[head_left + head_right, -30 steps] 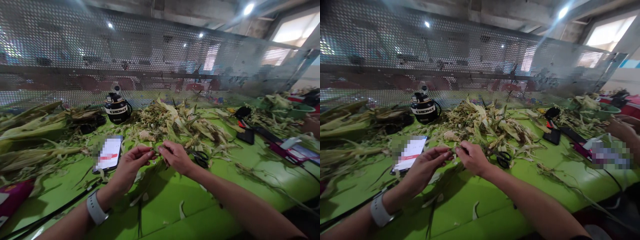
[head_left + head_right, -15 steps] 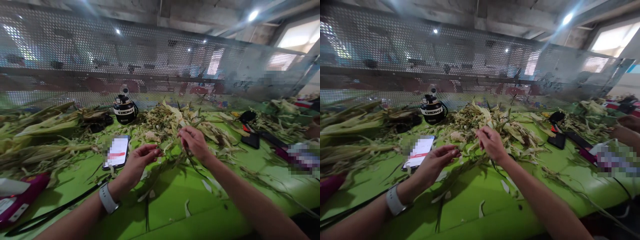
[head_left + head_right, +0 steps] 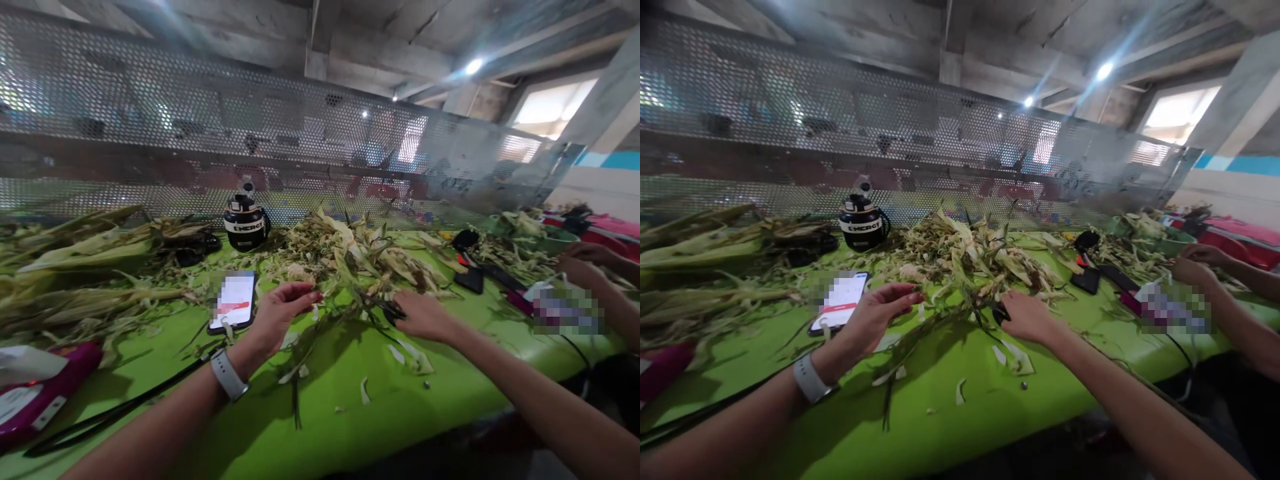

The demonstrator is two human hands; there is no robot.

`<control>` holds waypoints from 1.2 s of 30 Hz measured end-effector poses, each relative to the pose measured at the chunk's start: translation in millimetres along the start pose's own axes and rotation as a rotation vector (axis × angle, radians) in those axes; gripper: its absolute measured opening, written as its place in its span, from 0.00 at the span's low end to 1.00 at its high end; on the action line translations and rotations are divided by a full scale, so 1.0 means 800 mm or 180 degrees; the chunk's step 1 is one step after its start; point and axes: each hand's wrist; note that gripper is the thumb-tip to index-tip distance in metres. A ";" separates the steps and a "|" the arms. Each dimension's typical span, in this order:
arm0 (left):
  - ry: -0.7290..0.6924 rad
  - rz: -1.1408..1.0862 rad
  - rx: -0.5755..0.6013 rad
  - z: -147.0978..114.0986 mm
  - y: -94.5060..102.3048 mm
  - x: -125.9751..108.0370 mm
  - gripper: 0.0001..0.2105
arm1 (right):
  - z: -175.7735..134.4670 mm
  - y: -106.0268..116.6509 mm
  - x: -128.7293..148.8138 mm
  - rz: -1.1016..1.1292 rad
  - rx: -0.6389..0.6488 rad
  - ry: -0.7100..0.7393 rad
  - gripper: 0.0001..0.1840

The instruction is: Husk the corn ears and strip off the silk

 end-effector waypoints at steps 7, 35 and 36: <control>0.0130 -0.0316 0.0067 0.004 0.002 0.005 0.18 | 0.016 -0.002 -0.006 0.0165 0.0310 -0.0275 0.08; 0.0094 -0.0491 0.0266 0.000 -0.004 -0.007 0.13 | -0.013 0.002 0.083 0.3578 0.0699 -0.0173 0.25; 0.0083 -0.0493 0.0285 -0.001 -0.005 -0.008 0.13 | -0.012 0.001 0.085 0.3604 0.0728 -0.0186 0.25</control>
Point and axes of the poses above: each hand's wrist, its own z-axis towards the middle knuckle, its own y-axis out of the back of the hand, x = y × z, and after that the axes turned 11 degrees about z, right-handed
